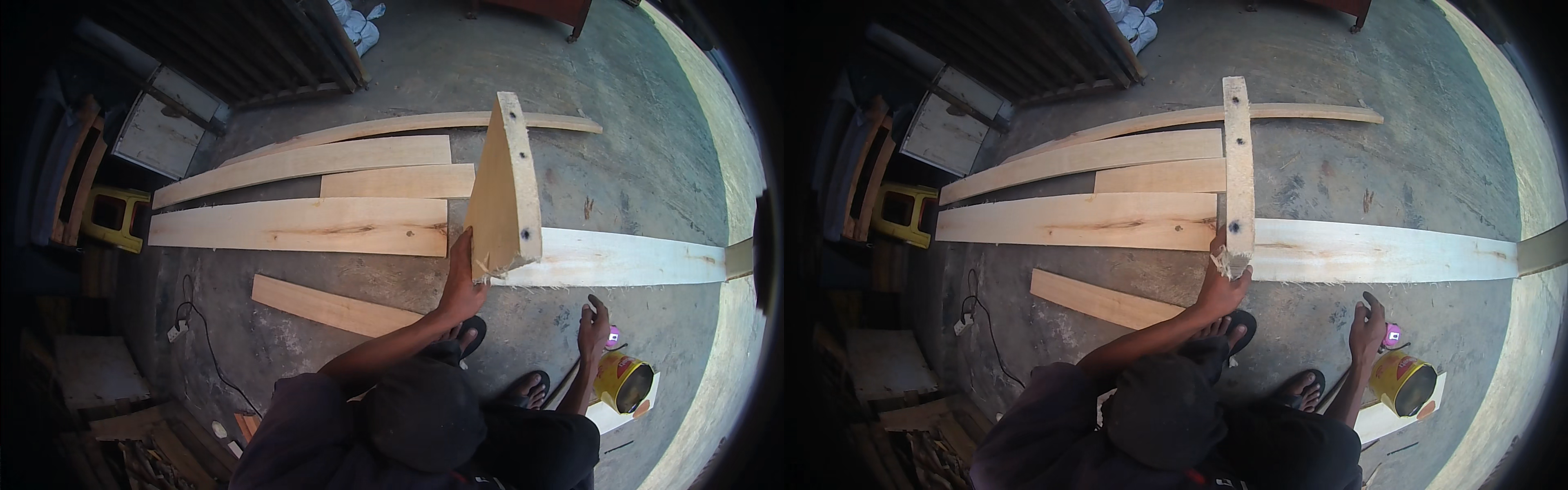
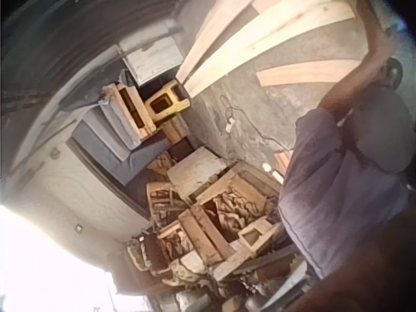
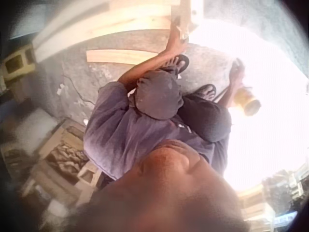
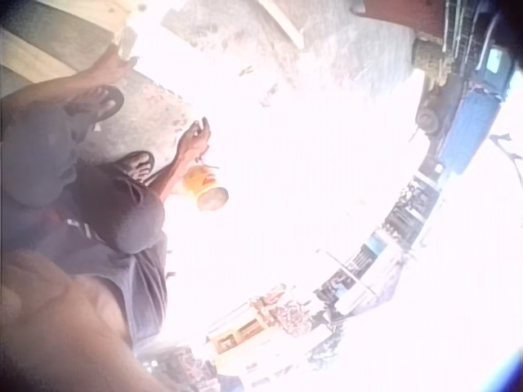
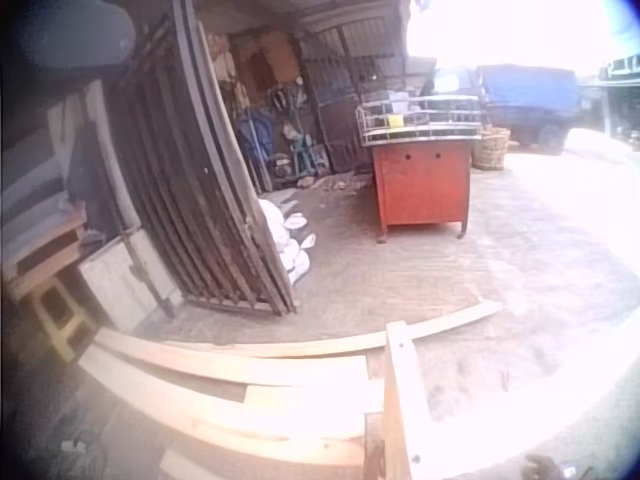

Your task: The person assembles a wooden structure by hammering nails into wooden planks. They position the planks, secure them with nails, and adjust the pieces to form a frame.

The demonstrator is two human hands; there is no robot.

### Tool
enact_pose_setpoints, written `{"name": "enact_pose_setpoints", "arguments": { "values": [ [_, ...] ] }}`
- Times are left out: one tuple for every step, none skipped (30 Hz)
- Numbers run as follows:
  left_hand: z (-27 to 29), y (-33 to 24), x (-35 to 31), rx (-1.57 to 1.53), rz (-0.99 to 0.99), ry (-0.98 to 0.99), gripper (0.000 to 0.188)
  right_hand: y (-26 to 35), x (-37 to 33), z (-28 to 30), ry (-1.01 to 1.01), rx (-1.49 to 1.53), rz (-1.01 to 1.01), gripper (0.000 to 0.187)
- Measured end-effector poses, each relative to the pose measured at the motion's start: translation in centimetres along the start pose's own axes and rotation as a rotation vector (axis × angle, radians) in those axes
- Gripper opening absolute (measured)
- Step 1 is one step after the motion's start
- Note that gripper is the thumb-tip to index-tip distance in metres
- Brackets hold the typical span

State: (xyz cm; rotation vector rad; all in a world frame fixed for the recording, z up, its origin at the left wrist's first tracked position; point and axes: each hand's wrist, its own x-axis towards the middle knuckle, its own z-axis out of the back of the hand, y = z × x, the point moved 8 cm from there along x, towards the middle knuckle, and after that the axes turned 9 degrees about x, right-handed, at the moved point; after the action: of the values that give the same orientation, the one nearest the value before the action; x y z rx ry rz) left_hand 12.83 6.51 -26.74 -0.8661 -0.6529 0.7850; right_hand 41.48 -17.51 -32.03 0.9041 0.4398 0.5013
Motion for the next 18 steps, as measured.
{"name": "enact_pose_setpoints", "arguments": {
  "values": [
    [0.1,0.8,-0.6,-0.042,0.035,0.075,0.105,-0.1,-0.2,0.0,0.009,-0.017,0.008,0.033],
    [0.5,2.0,-1.8,-0.005,0.047,0.232,0.108,-0.2,-0.5,0.1,0.015,-0.012,0.011,0.033],
    [1.7,3.9,-2.7,0.049,0.068,0.332,0.108,-0.5,-0.7,0.1,0.032,0.029,-0.009,0.034],
    [2.8,6.1,-3.8,0.103,0.091,0.435,0.107,-0.9,-1.1,0.1,0.038,0.026,-0.034,0.034],
    [5.6,9.9,-5.0,-0.033,0.351,0.248,0.105,-1.3,-1.5,0.1,0.062,0.057,-0.077,0.035],
    [8.4,13.6,-6.5,-0.157,0.574,0.040,0.102,-1.8,-1.9,-0.1,0.082,0.119,-0.114,0.036],
    [11.5,17.5,-8.1,-0.226,0.785,-0.209,0.094,-2.0,-2.3,-0.3,0.101,0.110,-0.125,0.037],
    [14.1,21.0,-10.1,-0.304,1.012,-0.468,0.087,-2.2,-2.7,-0.5,0.118,0.132,-0.134,0.038],
    [16.3,23.3,-10.3,-0.444,1.017,-0.622,0.080,-2.4,-3.1,-0.9,0.138,0.170,-0.157,0.038],
    [17.8,25.5,-10.9,-0.608,1.115,-0.778,0.074,-2.7,-3.5,-1.4,0.166,0.188,-0.185,0.039],
    [19.4,26.8,-9.6,-0.691,1.043,-0.825,0.072,-2.5,-3.8,-1.9,0.197,0.201,-0.160,0.040],
    [20.6,27.6,-8.1,-0.780,1.011,-0.875,0.070,-2.5,-4.1,-2.3,0.217,0.221,-0.165,0.040],
    [21.6,27.7,-7.1,-0.864,0.988,-0.930,0.068,-2.5,-4.4,-2.6,0.236,0.246,-0.189,0.040],
    [22.0,27.2,-6.3,-0.848,1.001,-0.906,0.067,-2.0,-4.6,-2.7,0.258,0.272,-0.138,0.040],
    [22.6,26.1,-5.6,-0.828,1.026,-0.892,0.066,-1.9,-4.7,-2.6,0.259,0.246,-0.161,0.040],
    [23.2,24.6,-5.7,-0.796,1.086,-0.896,0.065,-1.6,-5.1,-2.3,0.268,0.246,-0.161,0.040],
    [24.7,22.4,-3.2,-0.808,0.960,-0.871,0.064,-1.2,-5.0,-2.0,0.261,0.250,-0.180,0.040],
    [26.3,20.0,-2.0,-0.805,0.886,-0.861,0.064,-0.3,-5.0,-1.4,0.264,0.287,-0.132,0.040]
  ]
}}
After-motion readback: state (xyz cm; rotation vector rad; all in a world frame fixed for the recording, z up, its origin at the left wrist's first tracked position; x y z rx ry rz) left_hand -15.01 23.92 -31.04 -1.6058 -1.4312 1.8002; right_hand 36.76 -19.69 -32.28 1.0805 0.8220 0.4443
